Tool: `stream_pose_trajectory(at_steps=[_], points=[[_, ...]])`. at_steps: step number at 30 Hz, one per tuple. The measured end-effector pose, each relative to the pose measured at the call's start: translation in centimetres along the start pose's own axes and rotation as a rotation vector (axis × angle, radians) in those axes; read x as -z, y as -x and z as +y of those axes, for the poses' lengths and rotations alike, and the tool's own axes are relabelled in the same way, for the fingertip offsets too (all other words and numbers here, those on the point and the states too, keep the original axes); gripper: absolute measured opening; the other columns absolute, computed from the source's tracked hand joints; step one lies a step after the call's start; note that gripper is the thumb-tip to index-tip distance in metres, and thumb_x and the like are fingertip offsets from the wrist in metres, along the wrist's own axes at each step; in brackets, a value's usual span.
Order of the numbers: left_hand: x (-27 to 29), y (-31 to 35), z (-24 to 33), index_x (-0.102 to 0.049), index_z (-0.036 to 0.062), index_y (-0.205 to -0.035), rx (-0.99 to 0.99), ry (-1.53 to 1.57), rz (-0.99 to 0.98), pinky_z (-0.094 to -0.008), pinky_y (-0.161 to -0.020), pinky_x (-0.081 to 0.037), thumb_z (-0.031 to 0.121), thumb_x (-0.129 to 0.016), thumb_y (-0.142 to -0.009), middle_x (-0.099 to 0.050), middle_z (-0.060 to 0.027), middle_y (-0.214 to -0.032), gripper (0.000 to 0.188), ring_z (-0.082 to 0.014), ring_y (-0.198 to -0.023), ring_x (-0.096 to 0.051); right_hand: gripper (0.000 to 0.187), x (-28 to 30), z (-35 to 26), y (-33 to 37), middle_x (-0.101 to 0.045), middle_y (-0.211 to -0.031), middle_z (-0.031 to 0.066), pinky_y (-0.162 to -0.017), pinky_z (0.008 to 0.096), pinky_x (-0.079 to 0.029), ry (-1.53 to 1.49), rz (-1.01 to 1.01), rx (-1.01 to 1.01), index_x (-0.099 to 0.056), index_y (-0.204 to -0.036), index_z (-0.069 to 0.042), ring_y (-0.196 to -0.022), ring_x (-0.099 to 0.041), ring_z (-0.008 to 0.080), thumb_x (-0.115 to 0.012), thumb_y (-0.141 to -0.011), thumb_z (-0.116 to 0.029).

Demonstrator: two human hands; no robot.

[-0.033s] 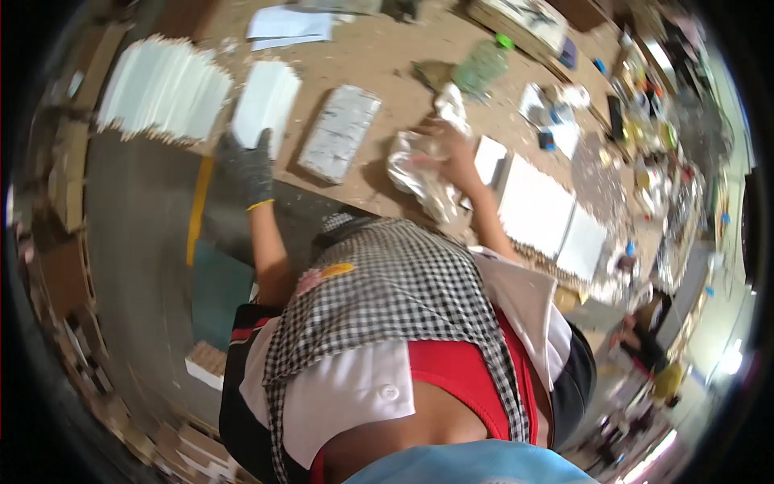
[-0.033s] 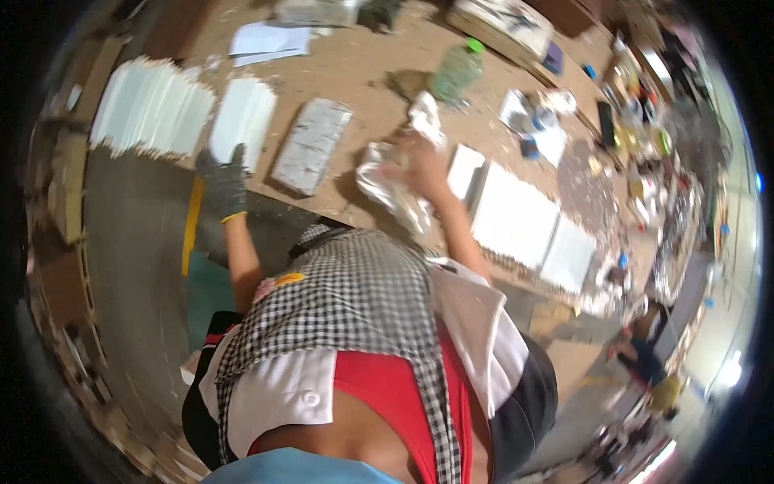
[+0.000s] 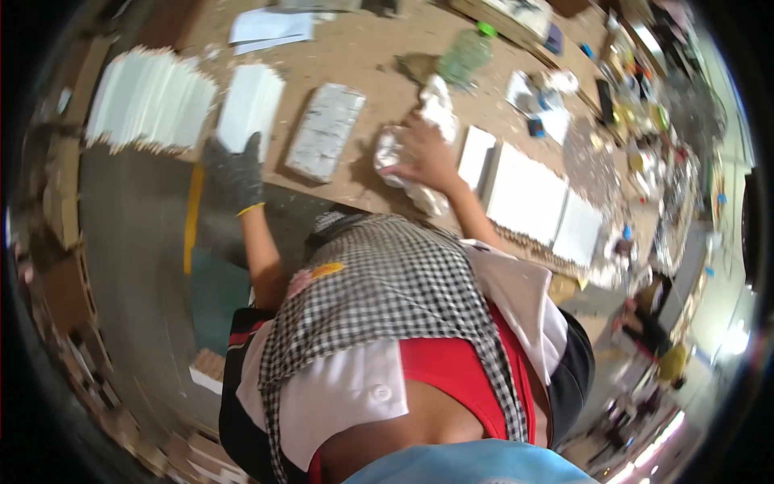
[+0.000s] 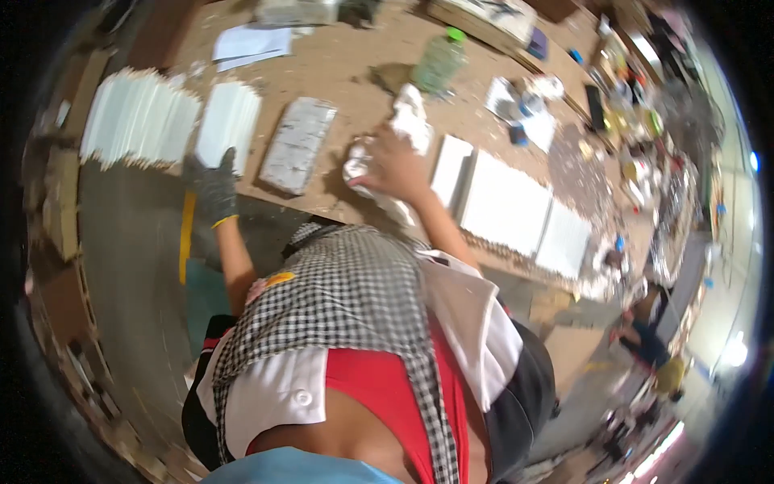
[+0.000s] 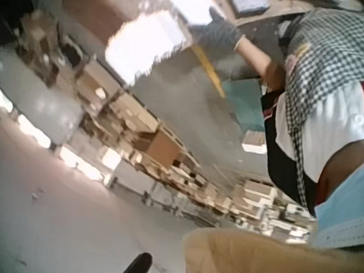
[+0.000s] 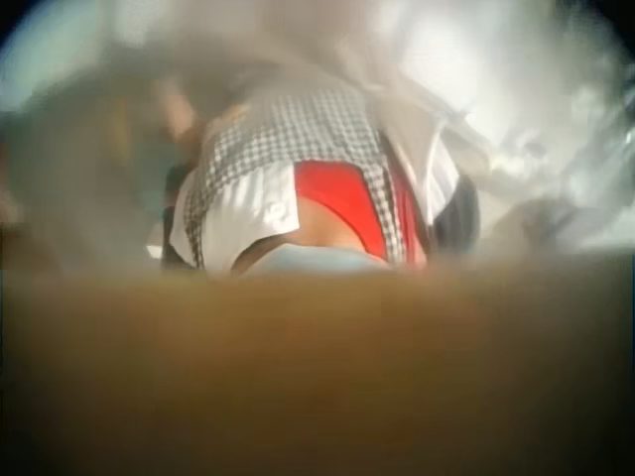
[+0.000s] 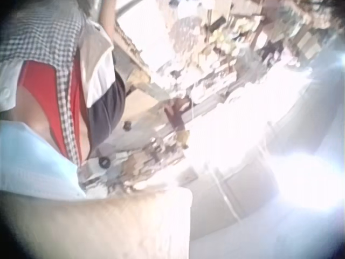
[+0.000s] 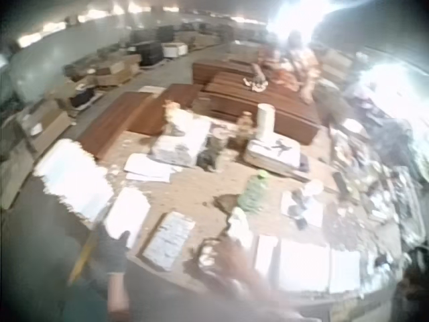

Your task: The person wipes white rectangular slats with a cloth and liquid, handling the slats individually and returning them to the table.

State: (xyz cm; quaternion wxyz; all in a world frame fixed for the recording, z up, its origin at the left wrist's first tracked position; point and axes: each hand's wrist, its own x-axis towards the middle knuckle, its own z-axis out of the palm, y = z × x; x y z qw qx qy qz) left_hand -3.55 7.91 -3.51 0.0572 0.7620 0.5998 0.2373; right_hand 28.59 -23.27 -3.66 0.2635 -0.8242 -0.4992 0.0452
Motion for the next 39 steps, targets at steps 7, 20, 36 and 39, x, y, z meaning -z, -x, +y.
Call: stream_pose_trajectory(at_steps=[7,20,36,39], points=[[4.2,8.0,14.2,-0.059,0.0016,-0.133,-0.733,0.508,-0.183,-0.048,-0.105,-0.046,0.031,-0.078,-0.09,-0.055,-0.0232,-0.135,0.055,-0.0363,-0.13,-0.05,0.024,-0.5,3.4,2.5,-0.069,-0.101,0.0205,-0.078,0.0364,-0.051,-0.35,0.181,-0.29,-0.068,-0.112,-0.007,-0.083,-0.065,0.0251,-0.062,-0.09,0.0],[-6.2,21.1,26.2,-0.057,0.0237,-0.145,-1.585,0.26,-0.898,-0.0539,-0.12,-0.031,0.045,-0.063,-0.094,-0.021,-0.0174,-0.167,0.056,-0.0501,-0.148,-0.026,0.048,23.7,-1.5,4.7,-0.066,-0.119,0.0094,-0.07,0.0261,-0.051,-1.507,1.248,-0.571,-0.056,-0.136,-0.005,-0.076,-0.055,0.0103,-0.054,-0.104,-0.041],[-1.1,12.0,17.2,-0.059,-0.0009,-0.12,-0.713,0.74,-0.657,-0.0449,-0.102,-0.049,0.006,-0.07,-0.076,-0.058,-0.0263,-0.132,0.046,-0.0419,-0.118,-0.058,0.018,16.2,-5.6,-1.1,-0.07,-0.103,0.0064,-0.075,0.027,-0.051,-0.581,0.032,-0.269,-0.069,-0.107,0.004,-0.086,-0.065,0.0137,-0.072,-0.094,-0.007],[1.9,8.7,14.6,-0.062,0.0027,-0.107,-0.639,0.817,-0.42,-0.0454,-0.104,-0.048,0.006,-0.074,-0.08,-0.056,-0.0242,-0.14,0.03,-0.0391,-0.122,-0.058,0.015,14.2,-8.5,-3.8,-0.072,-0.117,0.0118,-0.073,0.0347,-0.056,-0.4,-0.01,-0.077,-0.07,-0.105,0.0,-0.087,-0.07,0.0277,-0.072,-0.091,-0.006]])
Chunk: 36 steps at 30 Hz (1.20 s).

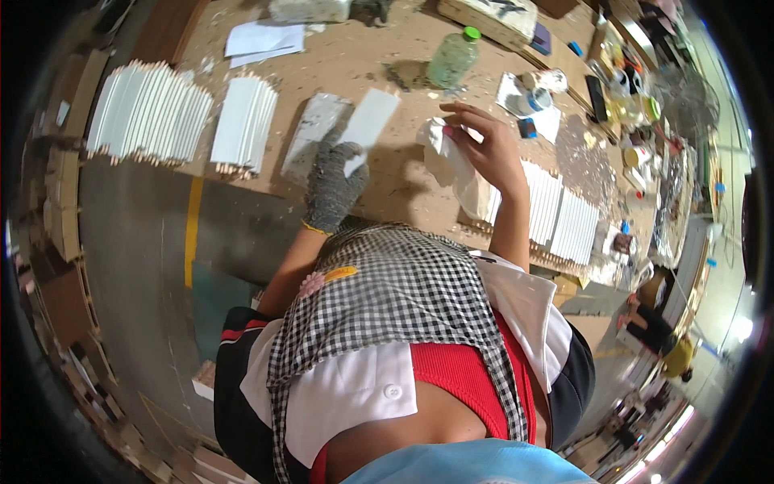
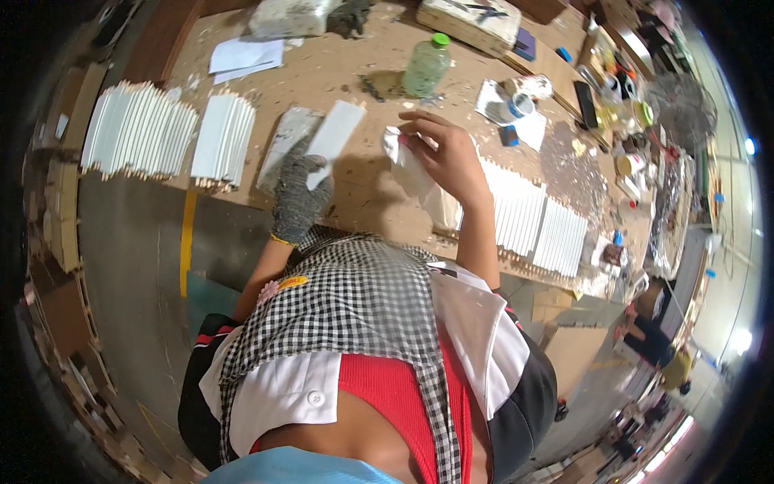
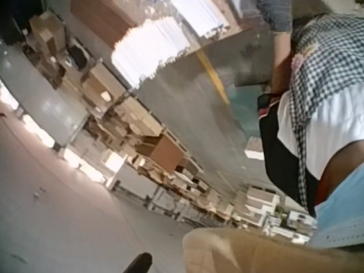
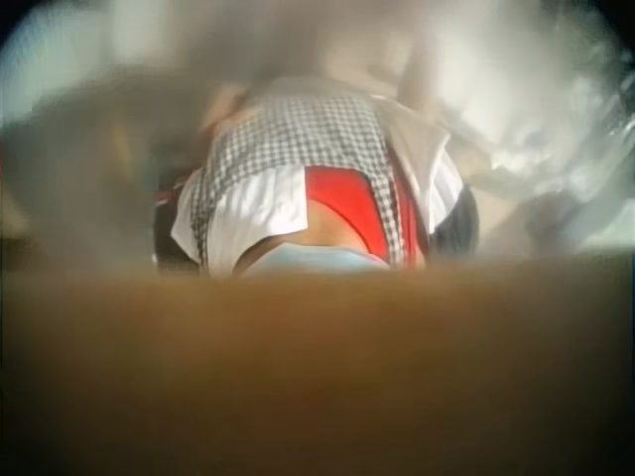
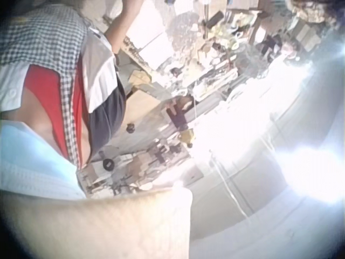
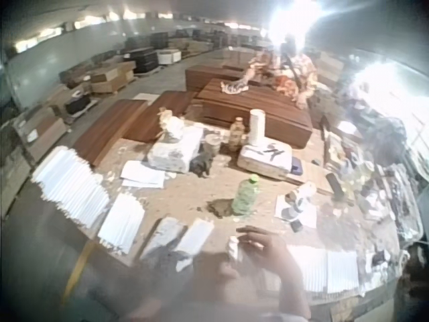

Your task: The person wipes white rectangular slats with a cloth and liquid, handling the slats individually and returning them to the table.

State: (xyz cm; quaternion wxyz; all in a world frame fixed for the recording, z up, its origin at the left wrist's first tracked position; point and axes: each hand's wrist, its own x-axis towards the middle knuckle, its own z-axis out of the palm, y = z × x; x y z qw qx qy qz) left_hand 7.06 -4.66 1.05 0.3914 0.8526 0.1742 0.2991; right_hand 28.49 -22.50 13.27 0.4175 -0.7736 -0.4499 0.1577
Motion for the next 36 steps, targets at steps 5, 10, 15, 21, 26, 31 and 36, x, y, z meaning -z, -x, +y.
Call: stream_pose_trajectory(at_steps=[5,10,15,21,26,31,36], points=[[2.6,0.3,-3.8,-0.062,0.005,-0.119,0.013,-0.297,0.035,-0.0489,-0.105,-0.047,0.014,-0.077,-0.081,-0.055,-0.0245,-0.138,0.042,-0.0441,-0.126,-0.054,0.014,-5.3,-2.4,-3.3,-0.071,-0.088,0.0199,-0.07,0.0449,-0.054,0.212,0.016,0.039,-0.069,-0.099,-0.004,-0.078,-0.068,0.0402,-0.067,-0.094,-0.017],[1.8,3.1,-5.9,-0.056,-0.0015,-0.13,0.108,-0.481,0.126,-0.0481,-0.105,-0.047,0.026,-0.083,-0.079,-0.057,-0.0264,-0.135,0.064,-0.0421,-0.126,-0.055,0.019,-13.8,-0.5,-7.0,-0.074,-0.102,0.0154,-0.075,0.0392,-0.056,0.116,-0.002,0.149,-0.072,-0.107,-0.005,-0.086,-0.073,0.0299,-0.068,-0.096,-0.02],[0.5,4.9,-6.6,-0.043,-0.0043,-0.147,0.308,-0.112,0.235,-0.0463,-0.107,-0.045,0.037,-0.086,-0.078,-0.055,-0.027,-0.14,0.091,-0.0402,-0.126,-0.056,0.04,-21.9,6.4,-3.5,-0.056,-0.15,0.0027,-0.123,0.052,-0.027,0.382,-0.18,0.649,-0.059,-0.141,-0.016,-0.144,-0.045,0.0205,-0.054,-0.103,-0.026],[-0.3,4.6,-6.6,-0.043,-0.0033,-0.146,0.277,-0.237,0.328,-0.0495,-0.106,-0.044,0.037,-0.083,-0.082,-0.056,-0.0268,-0.137,0.085,-0.0419,-0.126,-0.053,0.042,-23.7,6.2,-3.2,-0.054,-0.149,0.0116,-0.116,0.0512,-0.035,0.136,-0.238,0.41,-0.059,-0.139,-0.009,-0.139,-0.048,0.0282,-0.056,-0.1,-0.02],[-0.2,4.7,-6.2,-0.043,-0.0043,-0.146,0.233,-0.241,0.334,-0.0497,-0.109,-0.043,0.039,-0.083,-0.082,-0.055,-0.0278,-0.139,0.086,-0.0429,-0.128,-0.053,0.042,-20.6,7.3,-6.6,-0.055,-0.148,0.0142,-0.117,0.0506,-0.034,0.419,-0.078,0.461,-0.058,-0.14,-0.006,-0.138,-0.05,0.0342,-0.055,-0.101,-0.022],[-0.5,4.9,-7.7,-0.044,-0.003,-0.145,0.235,-0.191,0.326,-0.0518,-0.106,-0.044,0.042,-0.083,-0.081,-0.054,-0.0278,-0.139,0.088,-0.0442,-0.124,-0.054,0.046,-22.0,5.4,-1.4,-0.055,-0.149,0.0095,-0.123,0.0537,-0.026,0.258,-0.283,0.627,-0.058,-0.14,-0.011,-0.141,-0.047,0.0308,-0.063,-0.096,-0.024],[-0.5,4.4,-6.9,-0.042,0.0002,-0.148,0.199,-0.257,0.308,-0.0525,-0.108,-0.041,0.04,-0.081,-0.083,-0.052,-0.0273,-0.141,0.086,-0.0435,-0.13,-0.05,0.032,-18.2,11.1,-10.1,-0.07,-0.116,0.0207,-0.09,0.0457,-0.054,0.267,0.096,0.386,-0.07,-0.113,-0.001,-0.104,-0.067,0.0406,-0.059,-0.084,0.005]])
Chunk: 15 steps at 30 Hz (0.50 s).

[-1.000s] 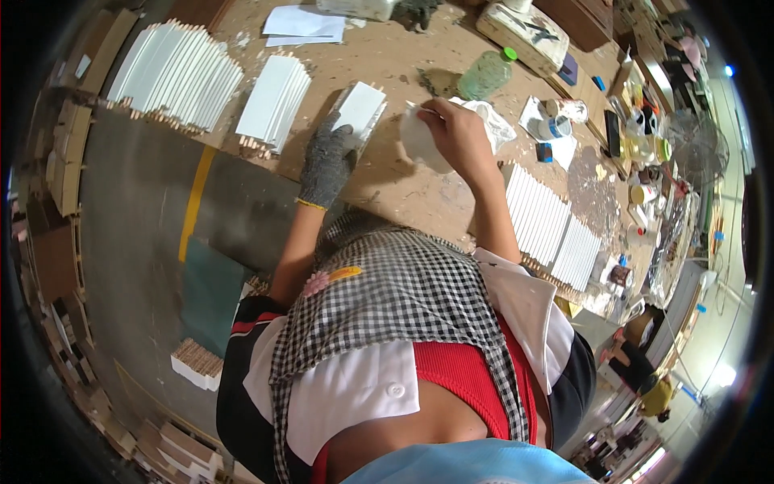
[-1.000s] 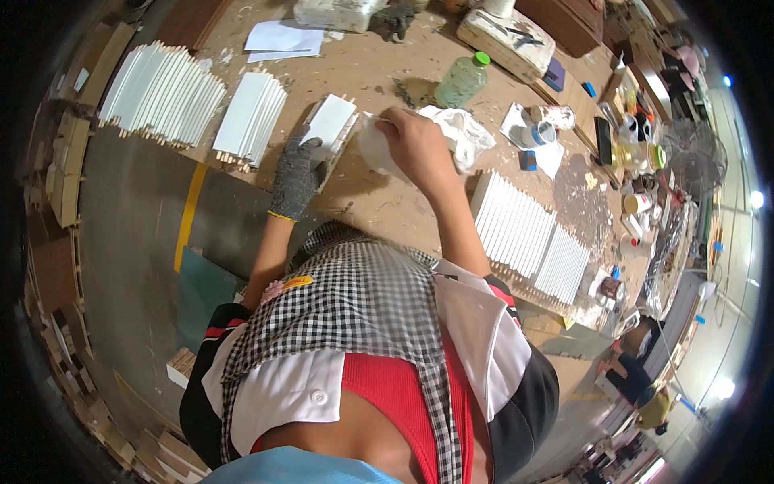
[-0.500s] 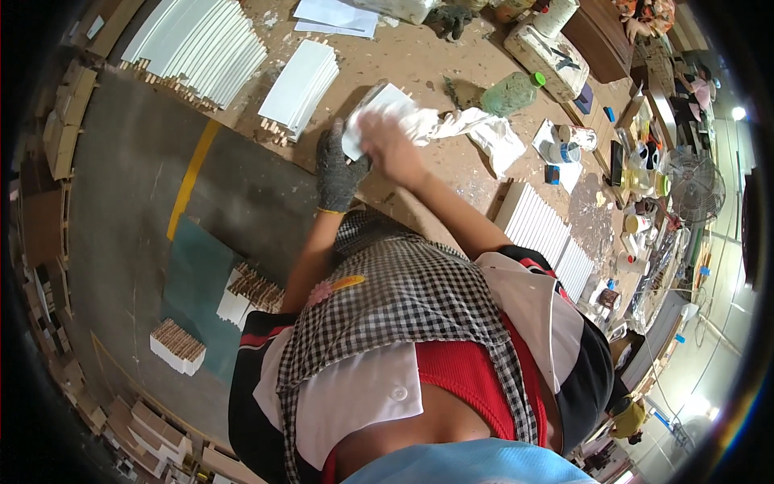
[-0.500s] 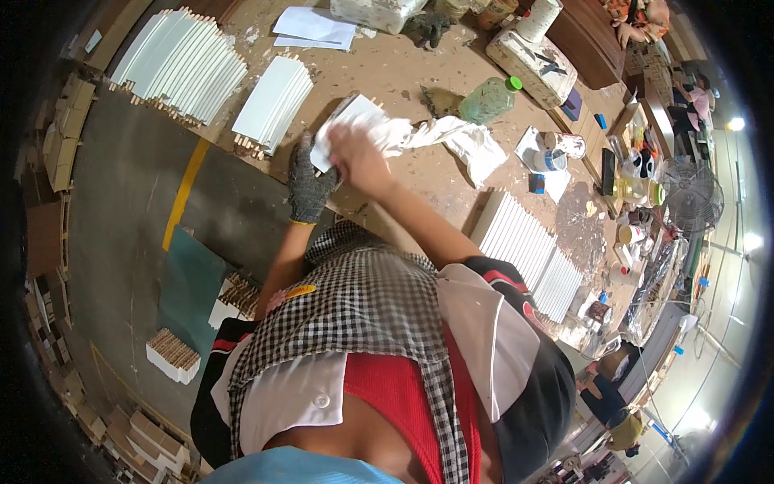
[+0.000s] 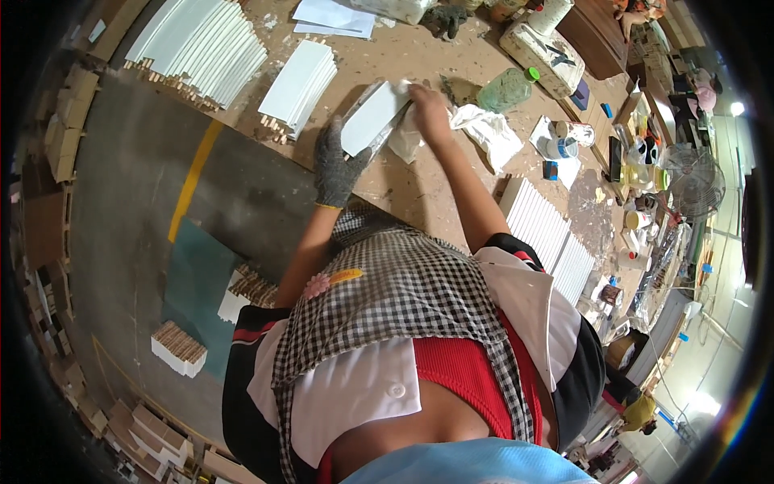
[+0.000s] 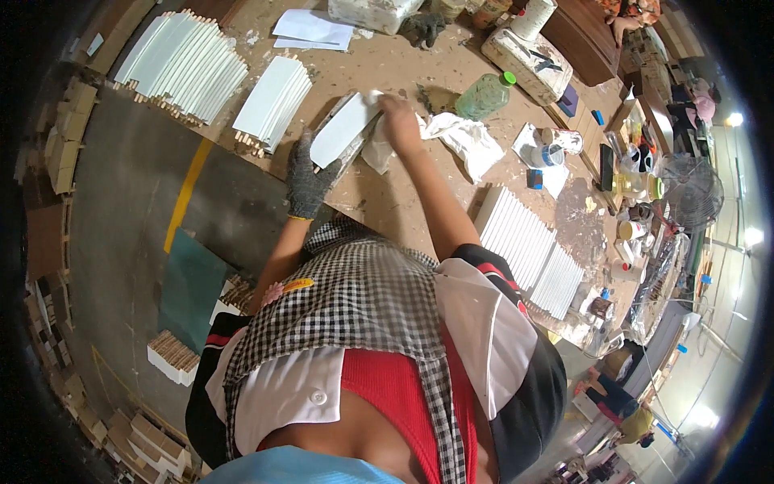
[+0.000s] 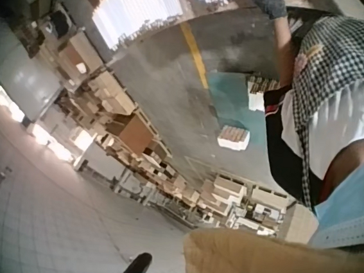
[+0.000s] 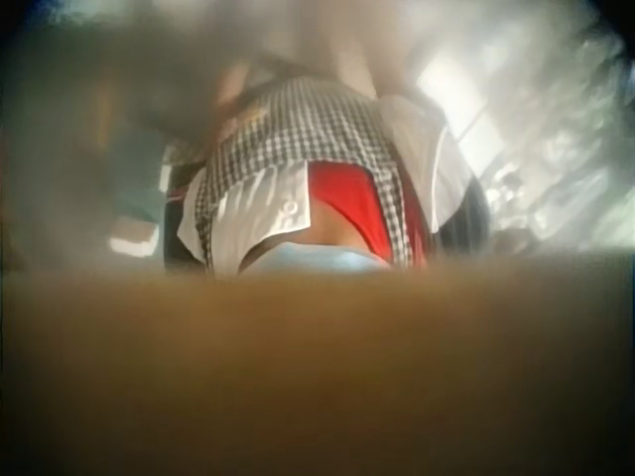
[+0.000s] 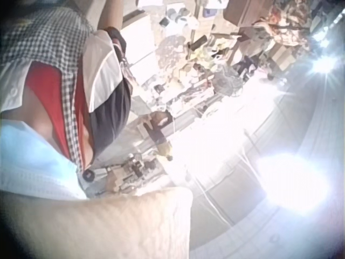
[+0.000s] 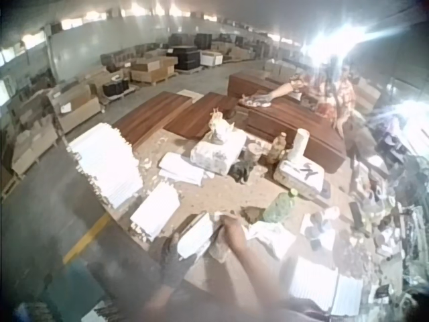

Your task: The person wipes white rectangular slats with a cloth and liquid, handling the slats individually and returning them to the table.

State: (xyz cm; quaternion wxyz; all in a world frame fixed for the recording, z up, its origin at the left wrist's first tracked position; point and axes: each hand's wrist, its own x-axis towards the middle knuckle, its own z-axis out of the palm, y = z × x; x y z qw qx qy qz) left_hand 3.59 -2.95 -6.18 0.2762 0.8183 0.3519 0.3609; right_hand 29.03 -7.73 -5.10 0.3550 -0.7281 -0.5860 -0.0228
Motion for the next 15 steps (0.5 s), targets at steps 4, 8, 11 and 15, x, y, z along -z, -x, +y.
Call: stream_pose_trajectory(at_steps=[4,8,11,15], points=[[-0.6,0.2,-0.7,-0.044,0.0013,-0.147,-0.012,0.045,-0.003,-0.0531,-0.108,-0.041,0.034,-0.086,-0.078,-0.052,-0.026,-0.142,0.087,-0.0437,-0.129,-0.05,0.021,4.6,2.2,-0.1,-0.069,-0.103,0.0248,-0.08,0.042,-0.053,-0.187,0.172,-0.473,-0.066,-0.115,0.0,-0.092,-0.067,0.0416,-0.058,-0.097,-0.006],[-0.8,1.1,-2.1,-0.045,0.0012,-0.147,-0.008,0.027,0.028,-0.0531,-0.106,-0.043,0.029,-0.088,-0.075,-0.055,-0.0247,-0.138,0.088,-0.0434,-0.126,-0.052,0.021,13.8,0.0,-1.5,-0.066,-0.102,0.0215,-0.077,0.0485,-0.051,0.217,0.501,-0.382,-0.064,-0.116,-0.004,-0.089,-0.064,0.0424,-0.055,-0.097,-0.002],[-0.8,1.3,-2.3,-0.045,0.0005,-0.146,-0.009,0.069,0.011,-0.0521,-0.107,-0.042,0.032,-0.087,-0.078,-0.055,-0.0248,-0.138,0.086,-0.0429,-0.127,-0.052,0.029,17.4,2.6,-3.0,-0.066,-0.119,0.0171,-0.086,0.0459,-0.052,0.543,0.651,-0.253,-0.066,-0.126,-0.006,-0.102,-0.061,0.0378,-0.057,-0.098,-0.006],[-0.8,0.9,-1.2,-0.046,-0.0007,-0.145,0.007,0.059,-0.011,-0.051,-0.108,-0.041,0.036,-0.084,-0.083,-0.054,-0.0249,-0.14,0.081,-0.0418,-0.128,-0.052,0.036,15.2,9.6,-2.0,-0.06,-0.139,0.0141,-0.102,0.0456,-0.044,0.681,0.361,-0.326,-0.065,-0.133,-0.012,-0.111,-0.056,0.0359,-0.063,-0.097,-0.019]])
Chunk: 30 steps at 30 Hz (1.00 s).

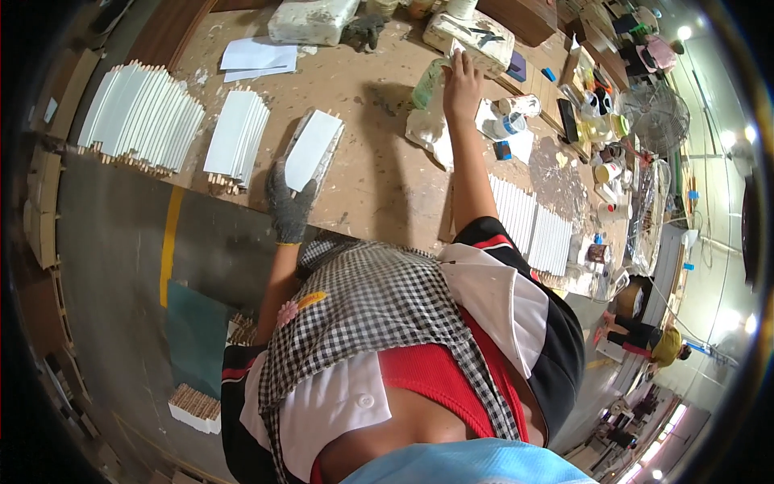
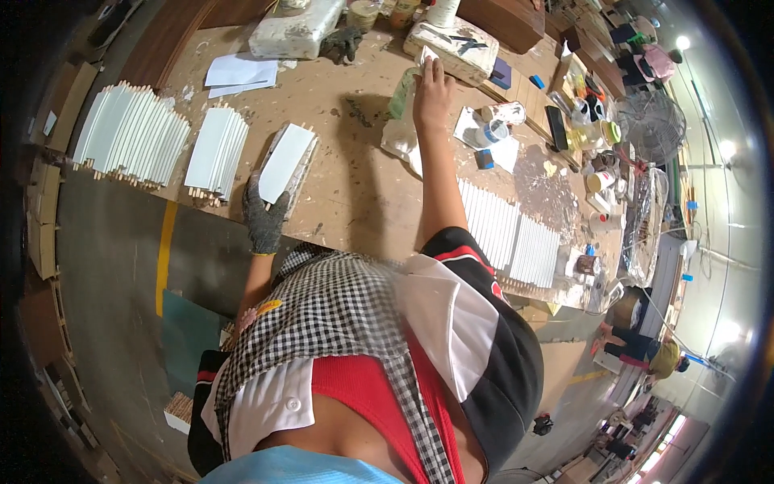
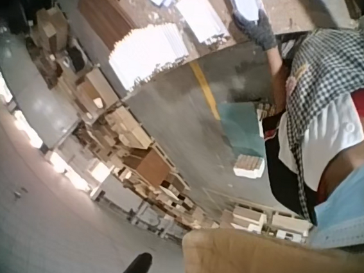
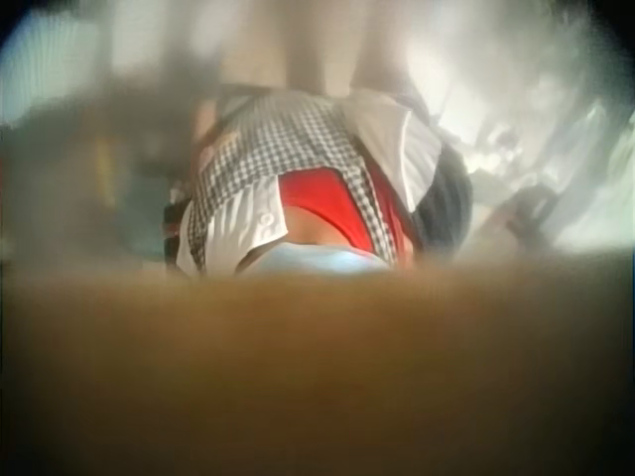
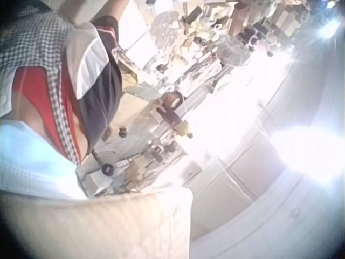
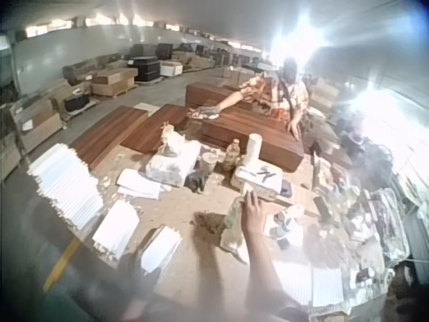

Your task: The person wipes white rectangular slats with a cloth and liquid, handling the slats individually and returning them to the table.

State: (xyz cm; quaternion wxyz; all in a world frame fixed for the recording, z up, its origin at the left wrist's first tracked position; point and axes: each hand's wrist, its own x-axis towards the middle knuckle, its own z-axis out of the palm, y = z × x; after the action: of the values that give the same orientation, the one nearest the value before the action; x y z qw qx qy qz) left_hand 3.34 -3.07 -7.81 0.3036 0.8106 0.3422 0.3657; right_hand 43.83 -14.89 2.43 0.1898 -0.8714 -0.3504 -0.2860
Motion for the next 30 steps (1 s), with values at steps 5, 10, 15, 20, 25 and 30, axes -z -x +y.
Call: stream_pose_trajectory(at_steps=[5,10,15,20,25,30], points=[[0.6,0.3,-0.1,-0.046,-0.0012,-0.146,-0.001,-0.021,-0.01,-0.0506,-0.107,-0.041,0.041,-0.081,-0.085,-0.055,-0.0251,-0.139,0.082,-0.0409,-0.128,-0.052,0.05,0.3,-0.4,-0.4,-0.062,-0.12,0.0171,-0.095,0.0463,-0.047,0.055,0.181,0.113,-0.057,-0.137,-0.007,-0.106,-0.058,0.0374,-0.072,-0.091,-0.02],[0.5,0.0,0.0,-0.047,-0.0025,-0.144,0.001,-0.045,-0.015,-0.051,-0.106,-0.042,0.043,-0.08,-0.085,-0.056,-0.0255,-0.137,0.082,-0.0414,-0.125,-0.054,0.044,-2.7,1.5,-0.9,-0.06,-0.116,0.024,-0.091,0.0496,-0.047,-0.229,0.055,0.022,-0.055,-0.129,-0.001,-0.103,-0.057,0.0436,-0.071,-0.091,-0.015],[0.0,-0.3,-0.4,-0.048,-0.0026,-0.144,-0.01,0.002,-0.008,-0.051,-0.106,-0.042,0.042,-0.081,-0.085,-0.057,-0.026,-0.136,0.081,-0.0417,-0.124,-0.055,0.033,-1.9,4.2,0.1,-0.066,-0.1,0.0246,-0.08,0.0466,-0.05,-0.515,0.165,-0.383,-0.057,-0.122,0.006,-0.088,-0.065,0.0376,-0.064,-0.098,-0.016],[0.9,0.0,-0.1,-0.047,-0.002,-0.145,0.005,-0.012,-0.019,-0.051,-0.108,-0.041,0.041,-0.081,-0.085,-0.056,-0.025,-0.139,0.081,-0.0418,-0.126,-0.053,0.029,1.2,4.1,3.6,-0.067,-0.103,0.0153,-0.076,0.0388,-0.057,-1.618,0.237,-1.276,-0.058,-0.112,0.002,-0.095,-0.067,0.0231,-0.064,-0.1,-0.024],[1.2,-0.2,0.3,-0.045,-0.0009,-0.146,0.013,-0.013,-0.023,-0.052,-0.108,-0.04,0.04,-0.081,-0.085,-0.055,-0.0256,-0.14,0.082,-0.0419,-0.127,-0.052,0.028,0.2,1.2,5.3,-0.066,-0.106,0.0156,-0.082,0.0413,-0.056,-1.93,0.15,-1.464,-0.057,-0.114,0.002,-0.098,-0.066,0.027,-0.065,-0.099,-0.02],[1.4,-0.3,0.4,-0.043,0.0001,-0.148,0.033,0.062,-0.041,-0.0537,-0.108,-0.04,0.04,-0.081,-0.085,-0.053,-0.0279,-0.14,0.084,-0.0431,-0.129,-0.05,0.027,-2.8,1.8,3.9,-0.064,-0.11,0.0159,-0.087,0.0439,-0.055,-1.593,0.384,-1.141,-0.056,-0.116,0.002,-0.102,-0.065,0.0308,-0.066,-0.097,-0.015]])
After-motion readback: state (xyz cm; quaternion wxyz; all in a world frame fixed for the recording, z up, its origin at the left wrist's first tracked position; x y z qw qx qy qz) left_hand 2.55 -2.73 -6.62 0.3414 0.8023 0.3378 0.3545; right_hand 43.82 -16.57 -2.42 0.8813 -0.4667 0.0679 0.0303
